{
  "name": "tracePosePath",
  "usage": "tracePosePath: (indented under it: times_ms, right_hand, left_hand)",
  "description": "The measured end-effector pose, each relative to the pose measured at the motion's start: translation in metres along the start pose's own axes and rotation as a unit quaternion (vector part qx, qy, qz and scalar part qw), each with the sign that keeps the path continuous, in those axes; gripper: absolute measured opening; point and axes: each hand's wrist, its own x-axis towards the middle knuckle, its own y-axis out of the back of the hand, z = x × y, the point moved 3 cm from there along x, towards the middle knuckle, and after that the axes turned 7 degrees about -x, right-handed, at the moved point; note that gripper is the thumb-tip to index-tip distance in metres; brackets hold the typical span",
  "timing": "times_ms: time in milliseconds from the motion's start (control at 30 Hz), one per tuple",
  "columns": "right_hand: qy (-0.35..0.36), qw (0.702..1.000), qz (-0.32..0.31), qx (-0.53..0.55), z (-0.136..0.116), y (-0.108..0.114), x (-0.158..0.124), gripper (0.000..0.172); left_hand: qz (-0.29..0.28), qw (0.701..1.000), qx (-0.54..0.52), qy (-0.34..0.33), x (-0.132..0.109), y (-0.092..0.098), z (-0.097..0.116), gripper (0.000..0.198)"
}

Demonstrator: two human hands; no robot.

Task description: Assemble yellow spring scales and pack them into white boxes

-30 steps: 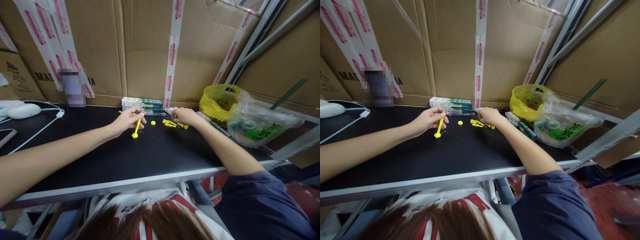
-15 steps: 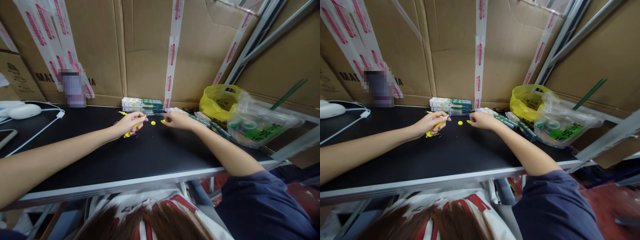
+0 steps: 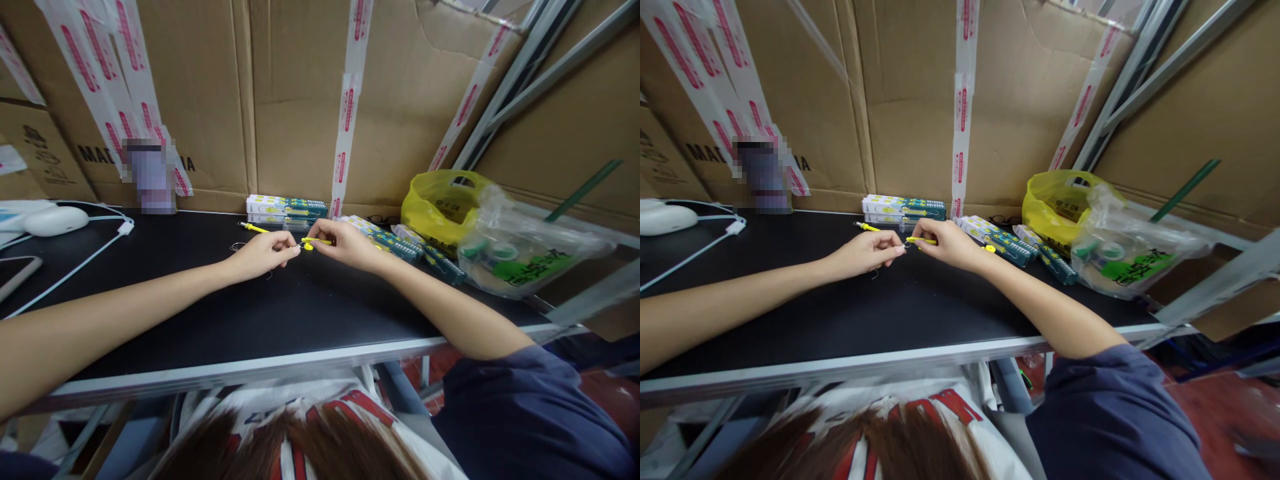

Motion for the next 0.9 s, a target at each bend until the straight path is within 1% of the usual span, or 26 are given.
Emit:
tracePosePath:
  times_ms: [167, 367, 567, 767, 900]
  right_hand:
    - [0.003, 0.999, 0.004, -0.043, -0.003, -0.001, -0.001, 0.011]
    - [-0.003, 0.996, -0.001, -0.084, -0.009, 0.001, -0.003, 0.010]
    - [-0.048, 0.992, 0.016, -0.112, -0.010, 0.002, -0.003, 0.009]
    - [-0.039, 0.992, -0.006, -0.118, -0.011, -0.003, -0.003, 0.011]
    - [-0.031, 0.990, -0.009, -0.138, -0.015, -0.005, -0.004, 0.010]
  left_hand:
    - [0.003, 1.000, 0.009, 0.014, -0.003, -0.003, 0.003, 0.025]
    - [0.001, 0.998, -0.032, 0.061, -0.004, -0.002, 0.001, 0.022]
    - [-0.002, 0.996, -0.045, 0.076, -0.005, -0.005, 0.000, 0.025]
    - [-0.011, 0.995, -0.052, 0.087, -0.006, -0.008, -0.002, 0.027]
    - [-0.013, 0.994, -0.059, 0.089, -0.007, -0.008, -0.003, 0.027]
